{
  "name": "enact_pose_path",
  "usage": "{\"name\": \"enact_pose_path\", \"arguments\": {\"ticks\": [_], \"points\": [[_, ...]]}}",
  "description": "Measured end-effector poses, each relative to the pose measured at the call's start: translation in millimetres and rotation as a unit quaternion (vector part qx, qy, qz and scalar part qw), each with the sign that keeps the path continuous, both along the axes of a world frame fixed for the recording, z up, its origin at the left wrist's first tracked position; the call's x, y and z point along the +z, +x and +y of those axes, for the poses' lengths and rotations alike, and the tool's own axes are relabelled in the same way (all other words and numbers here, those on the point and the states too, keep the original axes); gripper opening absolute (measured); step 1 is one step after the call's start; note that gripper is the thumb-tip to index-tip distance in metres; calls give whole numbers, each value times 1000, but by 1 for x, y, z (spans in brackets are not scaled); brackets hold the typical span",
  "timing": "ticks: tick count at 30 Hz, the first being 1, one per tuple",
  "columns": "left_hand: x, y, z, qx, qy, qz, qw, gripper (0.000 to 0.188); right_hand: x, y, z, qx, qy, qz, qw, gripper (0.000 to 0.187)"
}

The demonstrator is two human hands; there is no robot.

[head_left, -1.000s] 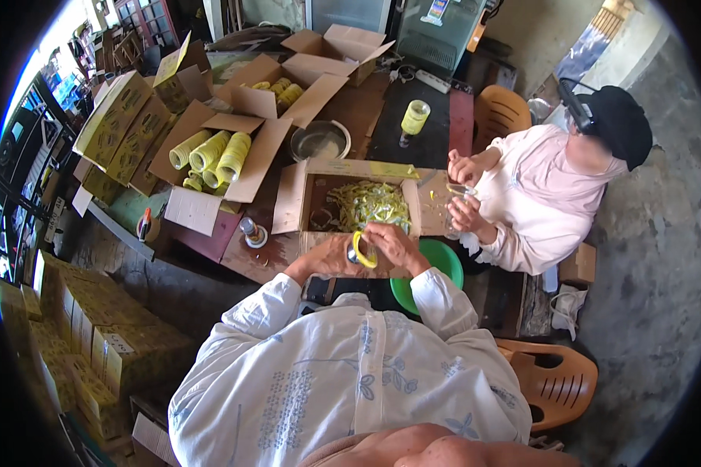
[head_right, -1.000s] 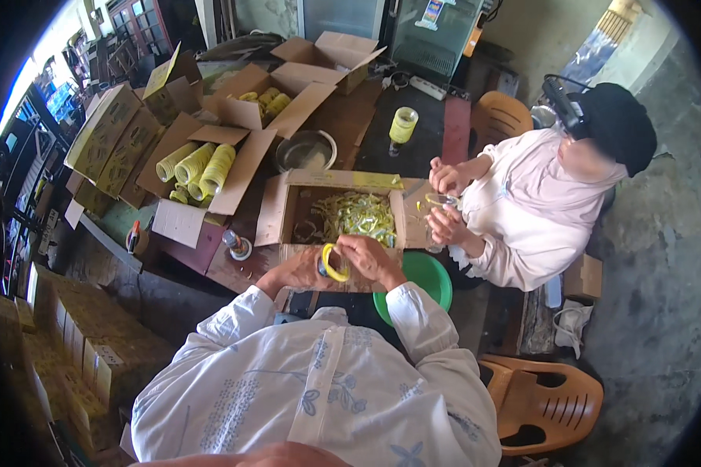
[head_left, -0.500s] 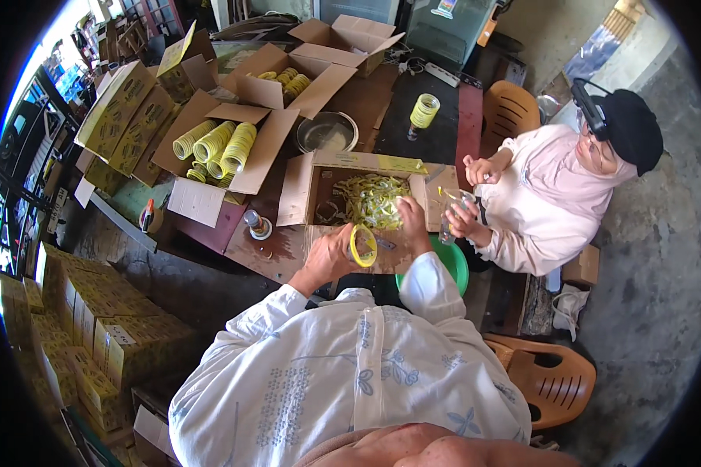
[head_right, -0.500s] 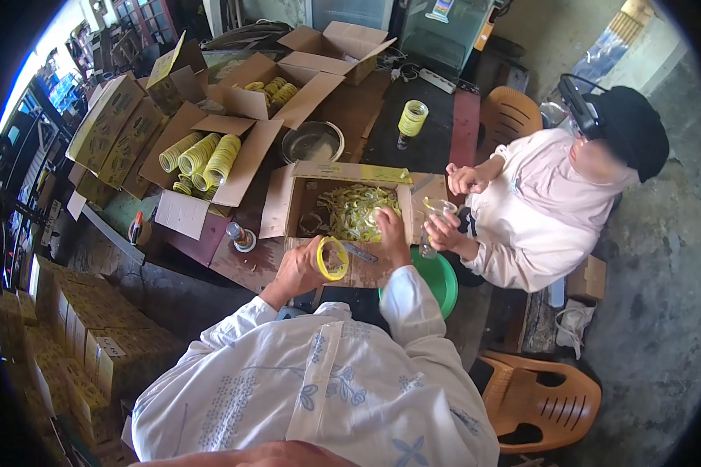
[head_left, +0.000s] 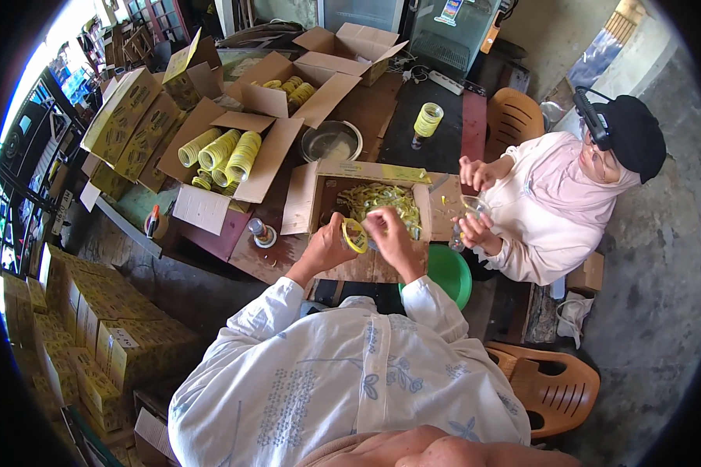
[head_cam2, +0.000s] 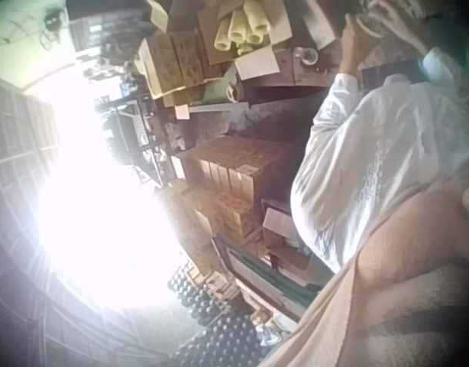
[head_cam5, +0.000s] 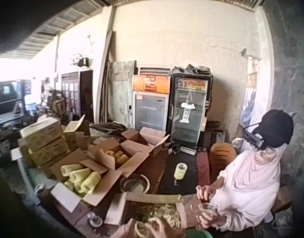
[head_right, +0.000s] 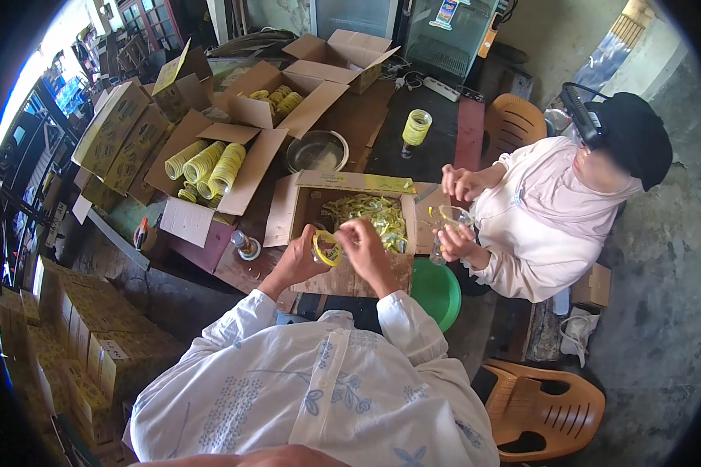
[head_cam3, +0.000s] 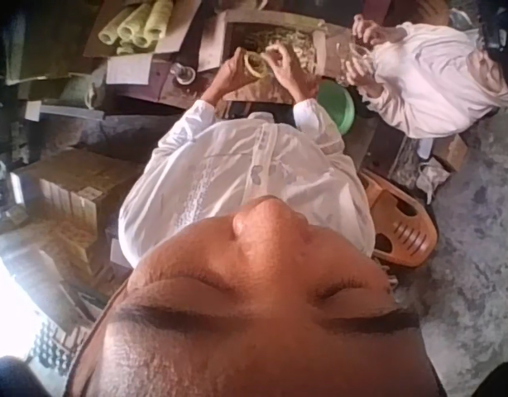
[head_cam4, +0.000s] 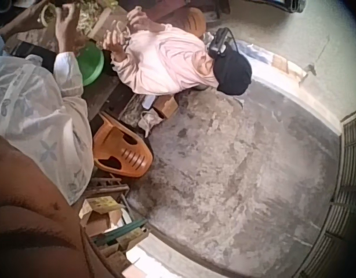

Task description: The person applies yellow labels to containers and handles snack items from a box on a table.

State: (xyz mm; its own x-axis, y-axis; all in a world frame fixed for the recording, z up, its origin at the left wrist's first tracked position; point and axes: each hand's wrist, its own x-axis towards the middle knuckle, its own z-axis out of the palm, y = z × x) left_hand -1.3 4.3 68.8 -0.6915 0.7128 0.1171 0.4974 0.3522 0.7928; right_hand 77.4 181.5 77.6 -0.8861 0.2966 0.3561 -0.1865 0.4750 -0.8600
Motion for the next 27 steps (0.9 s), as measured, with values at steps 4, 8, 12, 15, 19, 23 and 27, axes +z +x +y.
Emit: {"name": "enact_pose_path", "arguments": {"ticks": [4, 8, 12, 15, 19, 23, 27], "points": [[12, 3, 13, -47, 31, -29, 998, 69, 14, -1, -3, 32, 199, 29, 979, 31], [11, 7, 19, -61, -13, -4, 998, 71, 12, 1, 5, 30, 177, -50, 982, 25], [12, 1, 18, -77, -56, -67, 993, 80, 12, 5, 7, 35, 158, -31, 986, 12], [16, -5, 18, -135, -23, -108, 985, 78, 17, 6, 8, 60, 153, -24, 986, 8], [24, -2, 17, -168, 15, -172, 971, 61, 23, 7, 6, 57, 98, -17, 993, 5], [0, 11, 24, -119, 53, -69, 989, 55, 4, 6, 9, 8, -24, -33, 999, 9], [-2, 21, 36, -46, 9, 19, 999, 56, -21, -1, 13, -31, -183, -71, 980, 7]]}}
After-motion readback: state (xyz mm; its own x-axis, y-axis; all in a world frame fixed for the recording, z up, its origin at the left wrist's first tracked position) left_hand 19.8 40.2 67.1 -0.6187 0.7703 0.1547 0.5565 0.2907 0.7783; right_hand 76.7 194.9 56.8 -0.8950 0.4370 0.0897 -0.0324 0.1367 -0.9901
